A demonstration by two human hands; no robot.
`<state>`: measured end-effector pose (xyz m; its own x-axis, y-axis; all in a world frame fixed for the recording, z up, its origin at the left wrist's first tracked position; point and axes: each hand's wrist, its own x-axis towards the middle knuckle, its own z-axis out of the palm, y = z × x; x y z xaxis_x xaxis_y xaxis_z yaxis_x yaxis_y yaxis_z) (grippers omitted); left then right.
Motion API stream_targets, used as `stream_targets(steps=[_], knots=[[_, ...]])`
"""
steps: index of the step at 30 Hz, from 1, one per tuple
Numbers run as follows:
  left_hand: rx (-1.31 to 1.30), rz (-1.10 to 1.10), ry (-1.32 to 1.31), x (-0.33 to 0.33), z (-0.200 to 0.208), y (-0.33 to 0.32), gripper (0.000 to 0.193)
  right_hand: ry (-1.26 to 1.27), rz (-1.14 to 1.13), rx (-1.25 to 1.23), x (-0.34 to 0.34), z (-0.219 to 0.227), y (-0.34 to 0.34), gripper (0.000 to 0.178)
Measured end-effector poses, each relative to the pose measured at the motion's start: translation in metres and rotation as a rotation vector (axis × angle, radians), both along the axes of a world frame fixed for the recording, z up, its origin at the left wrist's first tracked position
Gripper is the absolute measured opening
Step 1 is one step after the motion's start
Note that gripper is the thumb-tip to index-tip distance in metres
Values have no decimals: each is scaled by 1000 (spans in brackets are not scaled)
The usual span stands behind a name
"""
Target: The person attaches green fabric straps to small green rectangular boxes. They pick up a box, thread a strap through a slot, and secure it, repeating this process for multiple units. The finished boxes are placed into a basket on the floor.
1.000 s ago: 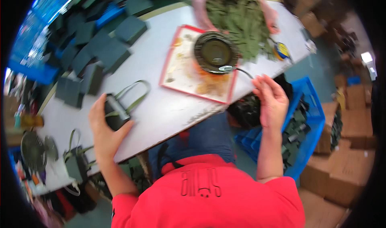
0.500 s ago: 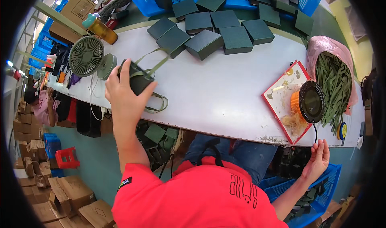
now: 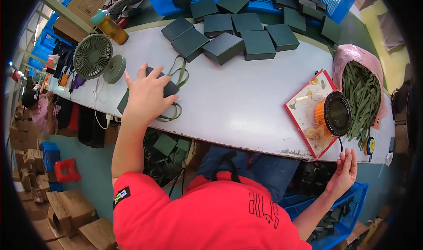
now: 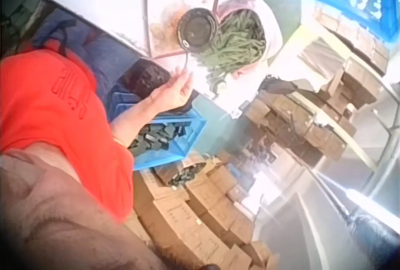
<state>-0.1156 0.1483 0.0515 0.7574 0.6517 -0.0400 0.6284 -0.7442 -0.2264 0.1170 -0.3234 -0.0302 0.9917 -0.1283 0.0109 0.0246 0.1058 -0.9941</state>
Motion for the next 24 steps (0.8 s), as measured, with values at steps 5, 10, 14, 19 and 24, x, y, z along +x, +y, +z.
stream_targets(steps=[5,10,14,19,24], knots=[[-65,132,-168,-40,-9,17,61,-53,67,63,13,-19,-37,24],[-20,157,-138,-102,-23,25,66,-27,-9,78,15,-17,-36,27],[-138,352,-149,-159,-23,24,64,-25,9,61,21,-17,-41,30],[-66,657,156,-189,-17,24,57,-38,42,46,19,-11,-32,33],[26,369,-208,-138,-20,32,36,-46,115,-9,14,-14,-46,31]])
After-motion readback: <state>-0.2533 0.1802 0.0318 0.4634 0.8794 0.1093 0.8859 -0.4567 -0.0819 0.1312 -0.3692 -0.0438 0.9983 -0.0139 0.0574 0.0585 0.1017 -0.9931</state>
